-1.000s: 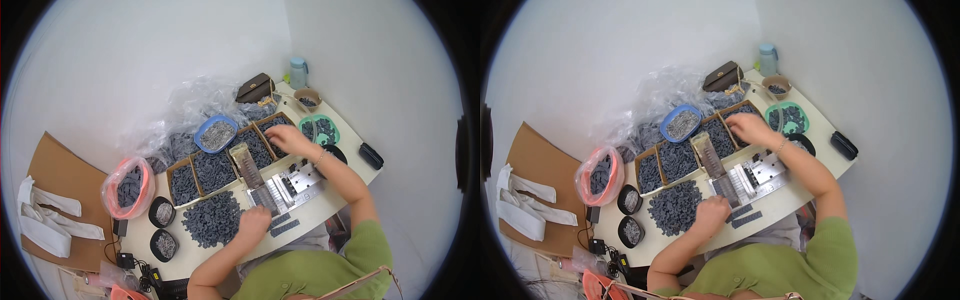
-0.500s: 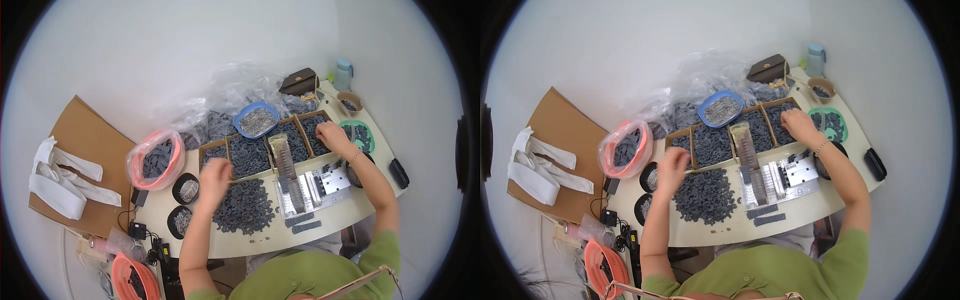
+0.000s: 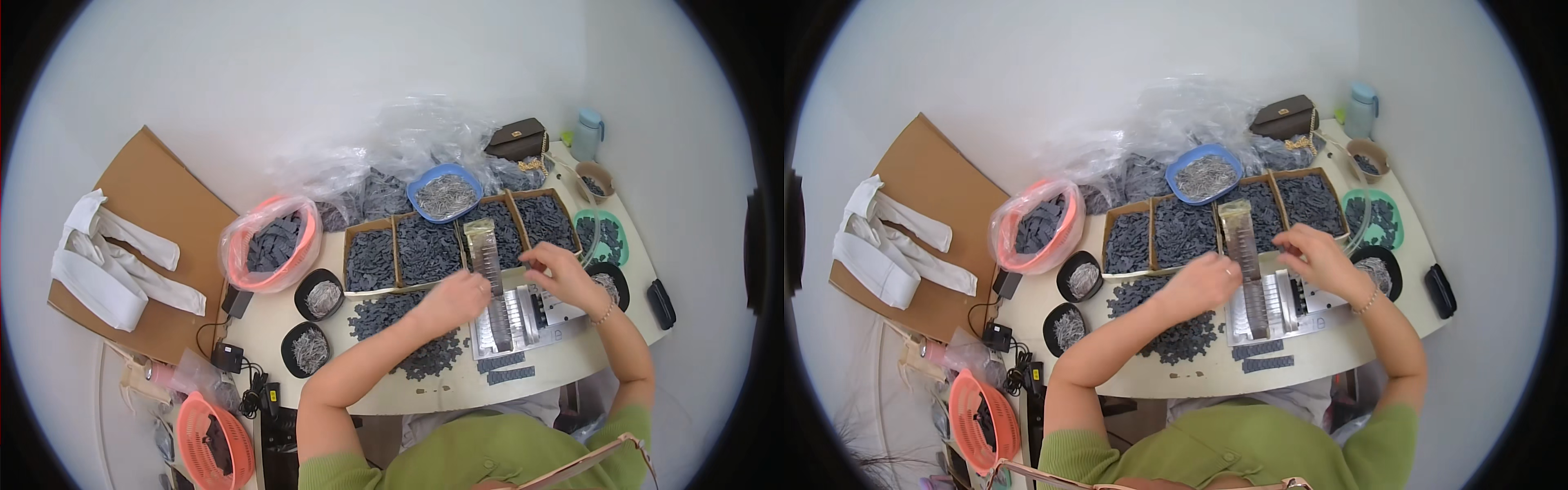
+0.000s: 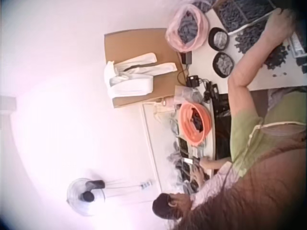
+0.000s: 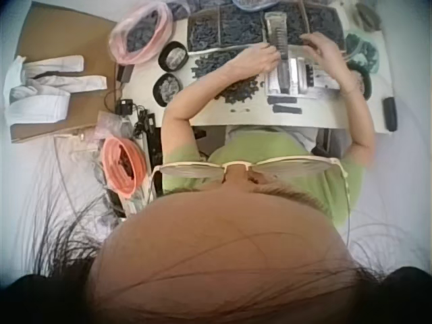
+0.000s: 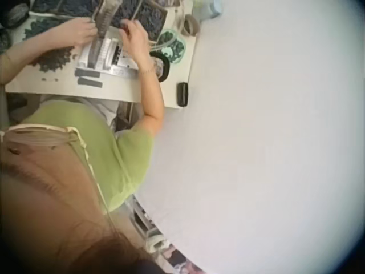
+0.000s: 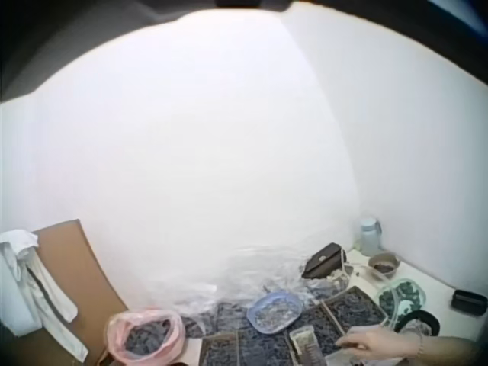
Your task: The person picks up metal parts from several containers and places them into a metal jig or fixture on a workbench.
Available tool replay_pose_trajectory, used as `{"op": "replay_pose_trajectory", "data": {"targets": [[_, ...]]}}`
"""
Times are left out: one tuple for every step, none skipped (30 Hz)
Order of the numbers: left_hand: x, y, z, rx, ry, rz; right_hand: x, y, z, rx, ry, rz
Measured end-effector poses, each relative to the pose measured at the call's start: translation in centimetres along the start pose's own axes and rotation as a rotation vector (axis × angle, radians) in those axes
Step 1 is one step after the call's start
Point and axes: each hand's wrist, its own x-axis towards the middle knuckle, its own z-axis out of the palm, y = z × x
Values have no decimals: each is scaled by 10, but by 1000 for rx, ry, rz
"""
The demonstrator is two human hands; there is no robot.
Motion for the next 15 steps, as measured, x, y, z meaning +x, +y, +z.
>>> {"op": "replay_pose_trajectory", "data": {"targets": [[-2,-8,-5,-29,75,-47,-4,-3,0,12,-24,15],[-9,-22,-11,-50,137,-176,-7,-7,-2,29,-49,30],[-21,-39,-20,-70,199,-307,-10,-9,-2,47,-75,44],[-31,-54,-35,-40,253,-401,-14,-11,-3,-8,-58,0],[-51,-76,-38,60,330,-463,-17,-10,-2,-7,-60,-7],[-70,-94,-44,173,267,-623,-21,-8,-2,-7,-62,-13],[-92,-111,-47,159,303,-818,-24,-6,-1,-8,-65,-20],[-109,-124,-54,394,373,-826,-25,-6,1,11,-81,1],[-120,-133,-55,624,442,-824,-26,-5,3,26,-97,28],[-128,-134,-47,503,420,-863,-27,-4,5,41,-111,54],[-137,-129,-39,386,399,-898,-28,-2,8,57,-102,37],[-146,-123,-35,267,377,-930,-28,0,13,74,-91,21],[-140,-113,-28,14,243,-994,-31,3,15,82,-77,19],[-130,-97,-24,-234,103,-1046,-32,2,14,65,-87,2],[-123,-79,-18,-228,62,-956,-32,1,16,51,-96,-13]]}}
